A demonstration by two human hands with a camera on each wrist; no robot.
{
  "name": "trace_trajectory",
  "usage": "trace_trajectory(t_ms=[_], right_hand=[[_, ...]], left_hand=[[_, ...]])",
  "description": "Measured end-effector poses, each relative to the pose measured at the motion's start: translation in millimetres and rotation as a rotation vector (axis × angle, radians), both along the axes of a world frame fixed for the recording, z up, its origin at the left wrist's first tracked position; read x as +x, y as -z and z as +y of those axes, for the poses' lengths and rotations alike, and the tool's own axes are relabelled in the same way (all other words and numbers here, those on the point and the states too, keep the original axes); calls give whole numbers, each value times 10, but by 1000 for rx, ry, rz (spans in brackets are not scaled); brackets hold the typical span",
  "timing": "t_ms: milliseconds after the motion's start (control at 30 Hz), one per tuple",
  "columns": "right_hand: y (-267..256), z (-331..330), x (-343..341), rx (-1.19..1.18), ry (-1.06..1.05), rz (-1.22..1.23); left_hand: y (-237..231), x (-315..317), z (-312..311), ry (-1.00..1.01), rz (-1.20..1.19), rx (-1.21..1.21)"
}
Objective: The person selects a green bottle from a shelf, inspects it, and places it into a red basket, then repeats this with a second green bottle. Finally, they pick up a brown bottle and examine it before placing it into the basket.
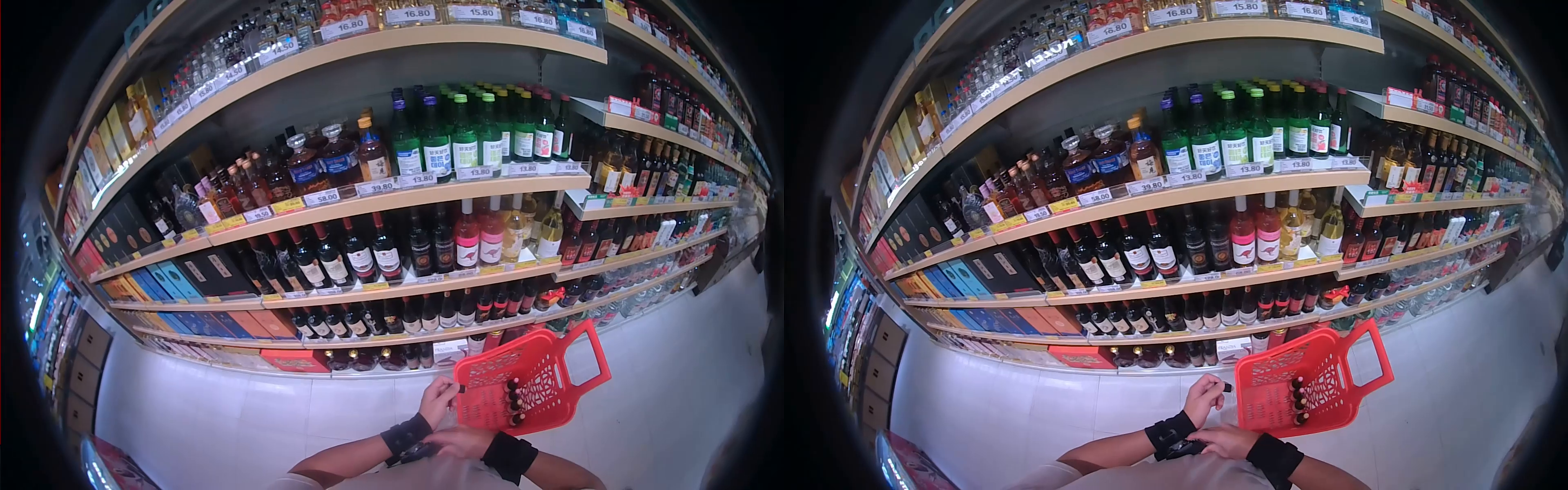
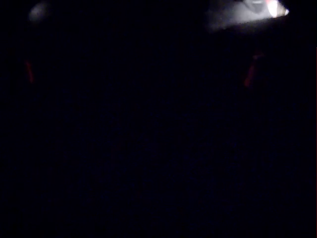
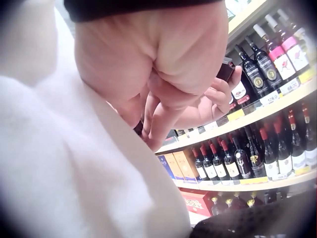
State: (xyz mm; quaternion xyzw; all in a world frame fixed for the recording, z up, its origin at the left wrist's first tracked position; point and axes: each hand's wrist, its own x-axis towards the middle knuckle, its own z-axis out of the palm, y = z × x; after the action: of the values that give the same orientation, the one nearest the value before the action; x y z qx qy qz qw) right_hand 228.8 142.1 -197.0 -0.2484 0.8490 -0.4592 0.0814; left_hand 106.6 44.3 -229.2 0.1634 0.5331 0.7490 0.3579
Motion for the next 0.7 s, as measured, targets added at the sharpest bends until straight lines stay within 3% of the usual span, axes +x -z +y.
trace_trajectory(t_ms=[100,167,233,333,433,567,700], right_hand=[[-148,13,30,-2,-17,-246],[-179,27,37,5,-27,-122],[-70,44,51,27,-41,-92],[94,15,99,64,3,271],[200,-41,126,-58,46,199],[-82,77,112,-89,63,43],[48,359,206,98,255,63]], left_hand=[[-8,46,15,-24,-99,-22],[-17,65,43,-12,-192,-10],[-88,40,40,36,-123,6],[-185,89,58,69,-16,33],[-155,56,40,8,63,57],[-127,38,-92,-69,175,3],[-100,-106,-106,107,267,-12]])
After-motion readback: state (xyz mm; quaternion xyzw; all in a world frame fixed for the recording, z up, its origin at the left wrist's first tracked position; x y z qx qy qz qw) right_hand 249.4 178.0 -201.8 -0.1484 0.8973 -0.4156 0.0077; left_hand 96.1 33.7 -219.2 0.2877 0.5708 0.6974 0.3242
